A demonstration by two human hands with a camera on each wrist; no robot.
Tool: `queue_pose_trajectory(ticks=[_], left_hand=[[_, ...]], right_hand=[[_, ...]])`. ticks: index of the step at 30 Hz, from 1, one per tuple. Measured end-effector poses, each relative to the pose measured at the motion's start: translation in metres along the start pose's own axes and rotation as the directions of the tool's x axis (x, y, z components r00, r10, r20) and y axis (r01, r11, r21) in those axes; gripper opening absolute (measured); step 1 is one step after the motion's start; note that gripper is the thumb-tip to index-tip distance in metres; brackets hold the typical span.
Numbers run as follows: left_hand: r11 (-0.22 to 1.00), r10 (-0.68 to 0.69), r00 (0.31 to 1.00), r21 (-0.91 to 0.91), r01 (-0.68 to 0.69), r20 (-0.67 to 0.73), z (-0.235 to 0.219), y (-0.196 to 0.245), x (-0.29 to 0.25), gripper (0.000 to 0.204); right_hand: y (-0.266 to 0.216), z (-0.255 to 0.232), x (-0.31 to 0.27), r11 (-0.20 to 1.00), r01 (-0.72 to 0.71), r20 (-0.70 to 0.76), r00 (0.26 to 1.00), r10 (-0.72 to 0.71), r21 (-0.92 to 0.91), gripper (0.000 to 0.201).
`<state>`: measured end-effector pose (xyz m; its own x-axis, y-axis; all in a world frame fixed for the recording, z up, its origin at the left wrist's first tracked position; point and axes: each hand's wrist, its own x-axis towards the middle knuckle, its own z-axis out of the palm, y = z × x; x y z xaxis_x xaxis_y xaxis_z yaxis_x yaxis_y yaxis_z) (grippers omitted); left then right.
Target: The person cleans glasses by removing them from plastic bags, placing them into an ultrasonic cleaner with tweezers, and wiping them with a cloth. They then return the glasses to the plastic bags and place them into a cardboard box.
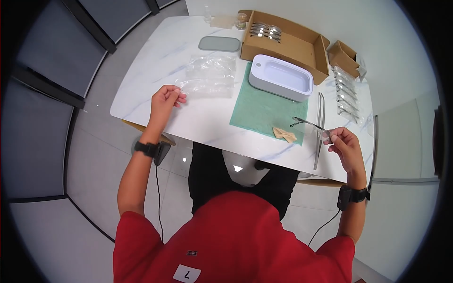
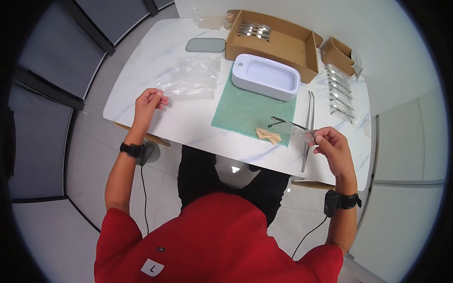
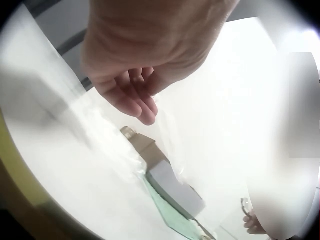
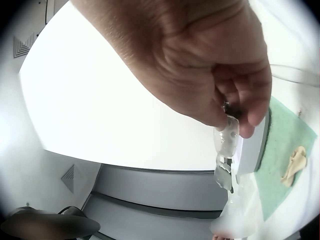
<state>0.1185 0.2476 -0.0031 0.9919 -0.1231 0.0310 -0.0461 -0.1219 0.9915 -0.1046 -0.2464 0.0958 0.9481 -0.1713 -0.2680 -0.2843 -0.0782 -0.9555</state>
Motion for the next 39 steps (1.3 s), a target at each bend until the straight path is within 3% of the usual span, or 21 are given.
queue_pose_trajectory(ticks=[3,9,12,18,24,27,30,33,36,39], left_hand=[[0.993,-0.029,0.999,0.117,0.027,0.017,-0.002,-0.016,0.029,0.016],[0.991,0.070,0.992,0.118,-0.058,-0.103,0.016,-0.050,0.051,0.014],[0.935,0.089,0.971,0.355,-0.006,-0.220,0.016,-0.054,0.053,0.018],[0.857,0.121,0.938,0.512,0.066,-0.323,0.023,-0.054,0.053,0.020],[0.765,0.275,0.914,0.644,-0.021,-0.297,0.025,-0.050,0.047,0.031],[0.679,0.424,0.858,0.729,-0.088,-0.290,0.030,-0.036,0.035,0.042],[0.501,0.503,0.859,0.842,-0.198,-0.097,0.046,-0.003,0.020,0.046],[0.445,0.324,0.946,0.877,-0.178,0.028,0.070,0.022,0.017,0.048],[0.486,0.166,0.986,0.869,-0.097,0.017,0.082,0.013,0.033,0.050],[0.438,0.158,0.987,0.895,-0.082,0.014,0.087,0.001,0.046,0.049]], right_hand=[[0.003,0.005,0.002,1.000,0.002,0.021,1.000,-0.003,0.027,0.011],[0.007,0.010,-0.001,0.999,-0.010,0.027,1.000,0.009,0.032,0.012],[0.009,0.007,-0.002,0.999,-0.014,0.024,1.000,0.013,0.041,0.012],[0.019,0.003,0.000,0.997,-0.033,0.024,0.999,0.031,0.071,0.012],[0.027,0.005,0.003,0.994,-0.041,0.032,0.999,0.038,0.099,0.012],[0.028,0.005,0.003,0.993,-0.053,0.023,0.998,0.051,0.105,0.011],[0.032,0.004,0.007,0.990,-0.058,0.031,0.998,0.054,0.127,0.010],[0.036,0.007,0.013,0.987,-0.071,0.032,0.997,0.067,0.142,0.010],[0.037,0.011,0.015,0.987,-0.074,0.044,0.997,0.068,0.145,0.010],[0.035,0.011,0.013,0.987,-0.073,0.046,0.997,0.067,0.143,0.010]])
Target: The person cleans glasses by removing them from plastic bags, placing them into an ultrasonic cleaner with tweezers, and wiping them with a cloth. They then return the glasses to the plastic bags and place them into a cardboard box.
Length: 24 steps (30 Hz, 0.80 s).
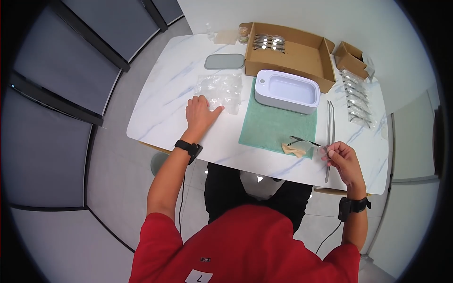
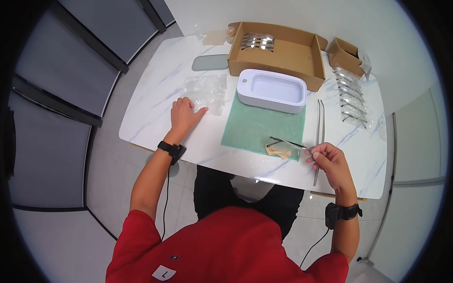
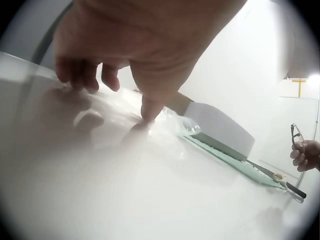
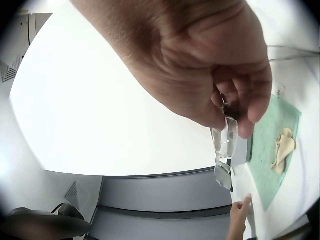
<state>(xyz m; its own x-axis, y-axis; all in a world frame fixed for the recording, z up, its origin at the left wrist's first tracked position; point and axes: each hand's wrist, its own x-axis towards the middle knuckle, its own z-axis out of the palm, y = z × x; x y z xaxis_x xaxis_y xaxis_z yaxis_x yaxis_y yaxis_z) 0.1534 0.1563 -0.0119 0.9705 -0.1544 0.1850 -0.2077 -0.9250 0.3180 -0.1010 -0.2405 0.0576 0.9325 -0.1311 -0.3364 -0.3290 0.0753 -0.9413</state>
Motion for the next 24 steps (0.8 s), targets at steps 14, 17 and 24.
queue_pose_trajectory(ticks=[14,17,24], left_hand=[[0.998,0.057,0.998,0.011,-0.057,0.040,0.013,-0.009,0.038,0.050],[0.998,0.055,0.997,0.003,-0.056,0.045,0.012,-0.008,0.042,0.050],[0.991,0.109,0.993,-0.066,-0.113,-0.048,0.004,-0.015,0.020,0.046]], right_hand=[[0.011,-0.005,0.004,0.998,-0.013,-0.003,1.000,0.013,0.054,0.010],[0.010,-0.005,0.003,0.999,-0.020,-0.012,1.000,0.020,0.050,0.010],[-0.006,-0.014,0.005,1.000,-0.009,-0.030,0.999,0.010,0.025,0.012]])
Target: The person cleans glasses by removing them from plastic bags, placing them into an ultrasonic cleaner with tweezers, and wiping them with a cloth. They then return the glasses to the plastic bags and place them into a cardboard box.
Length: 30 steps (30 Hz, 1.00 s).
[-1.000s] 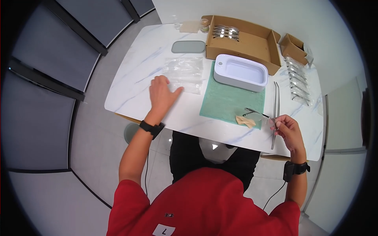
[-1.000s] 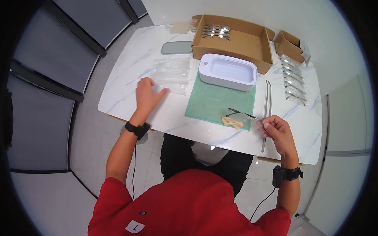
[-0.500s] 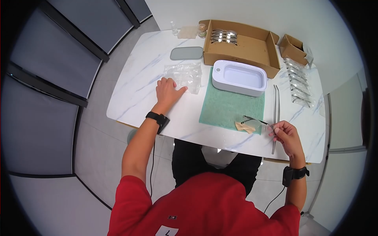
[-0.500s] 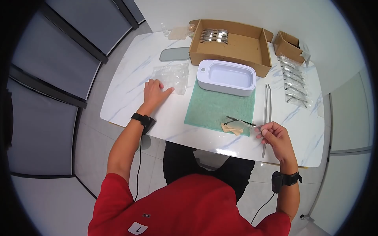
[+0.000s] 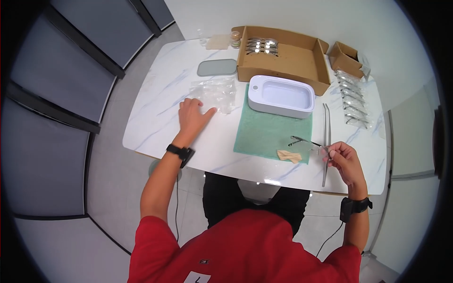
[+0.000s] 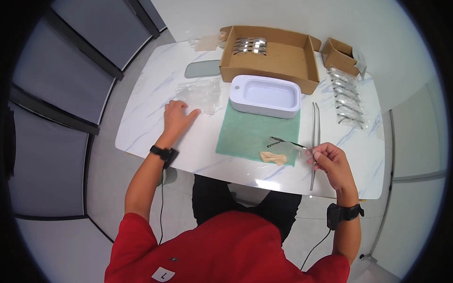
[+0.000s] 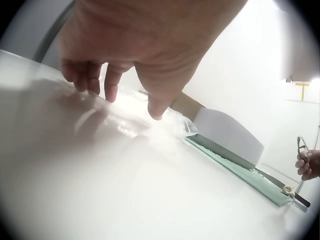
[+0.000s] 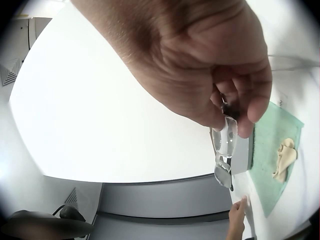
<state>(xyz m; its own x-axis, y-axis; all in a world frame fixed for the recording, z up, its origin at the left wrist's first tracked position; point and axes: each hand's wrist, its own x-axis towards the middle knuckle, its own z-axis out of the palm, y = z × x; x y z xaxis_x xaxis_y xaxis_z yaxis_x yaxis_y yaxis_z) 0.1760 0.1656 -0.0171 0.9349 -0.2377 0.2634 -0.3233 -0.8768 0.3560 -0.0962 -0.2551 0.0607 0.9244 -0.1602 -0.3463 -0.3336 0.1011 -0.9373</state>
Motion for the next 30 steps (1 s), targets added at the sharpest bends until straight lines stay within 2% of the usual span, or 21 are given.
queue_pose_trajectory(ticks=[3,5,7,9,11,14,16,19,22,24,30], left_hand=[[0.981,0.182,0.970,-0.039,-0.191,-0.161,-0.011,-0.001,-0.023,0.043],[0.968,0.225,0.959,-0.075,-0.241,-0.173,-0.028,0.005,-0.045,0.044],[0.963,0.231,0.961,-0.106,-0.249,-0.151,-0.037,0.007,-0.075,0.045],[0.955,0.265,0.958,-0.110,-0.277,-0.111,-0.043,0.004,-0.101,0.046],[0.951,0.277,0.957,-0.117,-0.285,-0.083,-0.041,-0.003,-0.114,0.047],[0.955,0.266,0.962,-0.118,-0.272,-0.066,-0.034,-0.009,-0.120,0.046],[0.956,0.272,0.961,-0.095,-0.276,-0.059,-0.036,-0.004,-0.118,0.044],[0.959,0.260,0.964,-0.099,-0.265,-0.058,-0.035,-0.008,-0.118,0.040],[0.961,0.248,0.967,-0.109,-0.253,-0.057,-0.036,-0.009,-0.116,0.037],[0.960,0.246,0.967,-0.118,-0.253,-0.069,-0.033,-0.013,-0.117,0.036],[0.956,0.252,0.964,-0.132,-0.261,-0.084,-0.030,-0.017,-0.115,0.032]], right_hand=[[-0.032,-0.007,0.008,0.996,0.075,-0.020,0.997,-0.076,-0.058,0.013],[-0.065,-0.016,0.018,0.968,0.183,-0.025,0.981,-0.190,-0.172,0.013],[-0.104,-0.025,0.033,0.915,0.266,-0.045,0.955,-0.292,-0.303,0.014],[-0.145,-0.034,0.059,0.880,0.281,-0.085,0.938,-0.336,-0.384,0.018],[-0.184,-0.032,0.092,0.882,0.258,-0.091,0.944,-0.317,-0.394,0.021],[-0.213,-0.024,0.165,0.855,0.253,-0.020,0.956,-0.294,-0.453,0.020],[-0.214,-0.010,0.215,0.849,0.244,0.068,0.968,-0.240,-0.469,0.017],[-0.194,0.020,0.286,0.844,0.170,0.053,0.985,-0.166,-0.509,0.012],[-0.171,0.048,0.333,0.859,0.119,0.050,0.993,-0.108,-0.498,0.010],[-0.150,0.056,0.366,0.872,0.108,0.098,0.993,-0.069,-0.477,0.009],[-0.109,0.056,0.406,0.859,0.095,0.132,0.991,-0.033,-0.503,0.010]])
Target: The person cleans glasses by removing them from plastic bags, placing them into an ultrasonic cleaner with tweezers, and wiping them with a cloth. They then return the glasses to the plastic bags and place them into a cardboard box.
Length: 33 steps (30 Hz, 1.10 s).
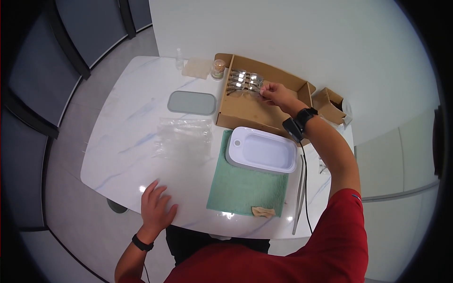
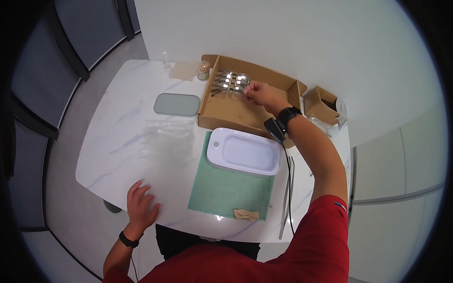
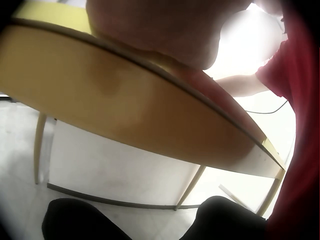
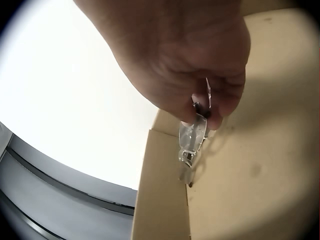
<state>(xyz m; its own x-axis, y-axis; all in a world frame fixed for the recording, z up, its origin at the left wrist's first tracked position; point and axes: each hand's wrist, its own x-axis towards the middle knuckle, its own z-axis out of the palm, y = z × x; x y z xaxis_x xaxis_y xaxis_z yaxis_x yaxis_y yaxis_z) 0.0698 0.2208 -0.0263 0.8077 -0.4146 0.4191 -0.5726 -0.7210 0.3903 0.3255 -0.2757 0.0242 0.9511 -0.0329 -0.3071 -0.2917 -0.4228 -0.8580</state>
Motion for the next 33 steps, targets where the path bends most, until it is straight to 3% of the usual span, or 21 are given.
queue_pose_trajectory(ticks=[7,10,16,19,22,24,28,30,33], left_hand=[[1.000,-0.005,1.000,-0.005,0.005,-0.008,0.001,-0.001,-0.001,0.029],[1.000,-0.003,1.000,0.003,0.003,-0.009,0.000,-0.001,-0.001,0.029],[1.000,0.002,1.000,0.005,-0.002,-0.020,0.000,0.000,-0.002,0.027],[1.000,0.014,0.999,-0.003,-0.014,-0.037,0.002,-0.002,-0.003,0.026],[1.000,0.002,1.000,0.028,-0.002,-0.006,0.000,0.000,-0.003,0.026],[0.999,0.003,1.000,0.049,-0.003,-0.001,-0.001,-0.001,-0.003,0.025],[0.996,0.075,0.997,0.052,-0.075,-0.003,0.003,-0.002,-0.004,0.020],[0.995,0.091,0.996,0.044,-0.092,0.016,0.002,0.000,-0.007,0.018],[0.993,0.109,0.994,0.046,-0.109,-0.009,0.006,0.002,-0.004,0.016]], right_hand=[[0.016,0.001,0.012,0.989,0.026,-0.049,0.998,-0.033,-0.142,0.015],[0.023,0.003,0.019,0.993,0.055,-0.082,0.995,-0.064,-0.101,0.011],[0.018,-0.001,0.014,0.985,0.021,-0.055,0.998,-0.031,-0.174,0.013],[0.024,-0.004,0.015,0.977,0.067,-0.101,0.991,-0.089,-0.203,0.015],[0.006,-0.024,-0.005,0.984,0.080,-0.075,0.993,-0.093,-0.157,0.015],[-0.018,-0.042,-0.041,0.993,0.093,-0.107,0.989,-0.100,-0.071,0.018],[-0.051,-0.111,-0.160,0.971,0.197,-0.076,0.975,-0.209,-0.133,0.025],[-0.049,-0.151,-0.229,0.961,0.129,-0.163,0.971,-0.172,-0.244,0.028],[0.010,-0.198,-0.317,0.940,-0.074,-0.492,0.864,-0.106,-0.334,0.031]])
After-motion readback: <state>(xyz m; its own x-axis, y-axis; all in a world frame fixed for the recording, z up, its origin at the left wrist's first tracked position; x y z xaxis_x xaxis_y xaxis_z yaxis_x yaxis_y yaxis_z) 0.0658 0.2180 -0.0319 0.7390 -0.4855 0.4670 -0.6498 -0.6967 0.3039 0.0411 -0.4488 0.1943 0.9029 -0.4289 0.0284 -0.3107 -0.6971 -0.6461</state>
